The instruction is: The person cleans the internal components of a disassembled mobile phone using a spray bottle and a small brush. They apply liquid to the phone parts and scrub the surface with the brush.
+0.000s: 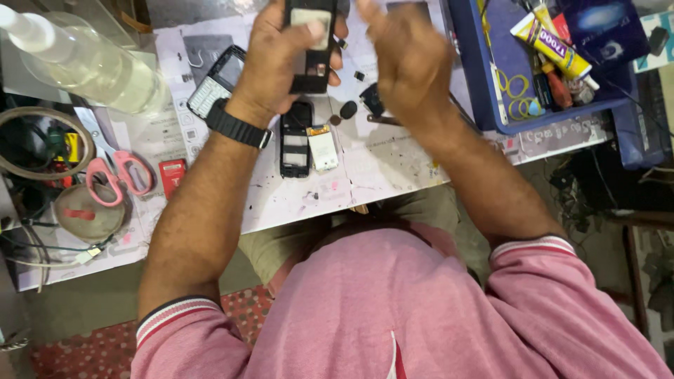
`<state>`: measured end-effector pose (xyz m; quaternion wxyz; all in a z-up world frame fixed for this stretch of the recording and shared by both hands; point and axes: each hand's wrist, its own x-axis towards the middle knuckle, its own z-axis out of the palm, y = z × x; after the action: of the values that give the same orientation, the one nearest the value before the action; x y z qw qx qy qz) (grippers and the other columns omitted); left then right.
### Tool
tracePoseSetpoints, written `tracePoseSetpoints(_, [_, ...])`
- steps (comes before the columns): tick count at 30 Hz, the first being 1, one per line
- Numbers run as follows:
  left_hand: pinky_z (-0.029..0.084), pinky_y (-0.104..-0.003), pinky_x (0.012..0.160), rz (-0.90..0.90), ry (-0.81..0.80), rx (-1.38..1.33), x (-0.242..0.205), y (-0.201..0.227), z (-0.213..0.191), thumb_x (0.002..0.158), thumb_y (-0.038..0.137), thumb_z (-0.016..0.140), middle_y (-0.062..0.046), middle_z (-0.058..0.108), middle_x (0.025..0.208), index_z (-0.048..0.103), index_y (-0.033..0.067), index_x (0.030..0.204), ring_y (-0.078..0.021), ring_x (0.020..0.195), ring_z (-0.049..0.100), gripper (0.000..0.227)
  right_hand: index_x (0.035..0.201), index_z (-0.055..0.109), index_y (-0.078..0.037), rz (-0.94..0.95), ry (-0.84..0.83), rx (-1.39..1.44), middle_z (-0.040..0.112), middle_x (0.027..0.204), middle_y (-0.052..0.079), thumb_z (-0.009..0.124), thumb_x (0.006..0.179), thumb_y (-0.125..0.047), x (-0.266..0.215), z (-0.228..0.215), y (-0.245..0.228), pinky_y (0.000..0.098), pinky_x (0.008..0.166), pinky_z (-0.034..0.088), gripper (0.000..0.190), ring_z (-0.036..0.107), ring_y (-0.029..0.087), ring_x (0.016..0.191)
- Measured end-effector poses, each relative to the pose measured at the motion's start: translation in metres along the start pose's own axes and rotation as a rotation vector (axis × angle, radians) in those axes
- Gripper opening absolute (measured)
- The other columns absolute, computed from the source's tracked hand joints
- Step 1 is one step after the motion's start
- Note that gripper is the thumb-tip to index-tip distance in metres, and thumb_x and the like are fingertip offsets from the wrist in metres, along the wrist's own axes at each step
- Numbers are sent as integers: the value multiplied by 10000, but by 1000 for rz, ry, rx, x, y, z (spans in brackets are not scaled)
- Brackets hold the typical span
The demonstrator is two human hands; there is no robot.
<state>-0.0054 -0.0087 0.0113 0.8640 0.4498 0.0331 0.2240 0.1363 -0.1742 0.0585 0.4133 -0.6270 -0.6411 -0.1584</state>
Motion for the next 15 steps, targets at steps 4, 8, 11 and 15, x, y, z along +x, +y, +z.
tracePoseSetpoints(4, [660,-393,689,-5,-8,44,-1,-3,3,999,1,599,-144,699,1102,531,38,1288,-220,849,724,299,1435,633,-159,71,-22,28,648,954,101,658,999,146,-2,1,1,348,636,512,533,645,225,765])
tracePoseSetpoints(8, [662,-380,676,-16,-10,111,1,-3,5,973,-29,566,-131,704,1097,529,46,1296,-204,833,719,333,1461,609,-161,53,2,32,636,963,102,664,1013,123,-7,10,-3,358,657,516,533,652,244,818])
tracePoseSetpoints(11, [663,-366,680,-39,-20,129,-1,-5,7,967,-35,556,-119,704,1106,524,63,1313,-189,831,713,361,1470,616,-187,110,11,53,657,933,94,607,1006,155,-6,8,8,352,681,537,576,659,220,781])
tracePoseSetpoints(15, [640,-366,667,-44,-1,160,0,-8,8,984,-42,561,-130,710,1121,530,51,1309,-191,830,709,339,1472,604,-163,41,-26,-35,618,926,101,652,1043,89,-11,10,6,382,646,505,500,632,242,760])
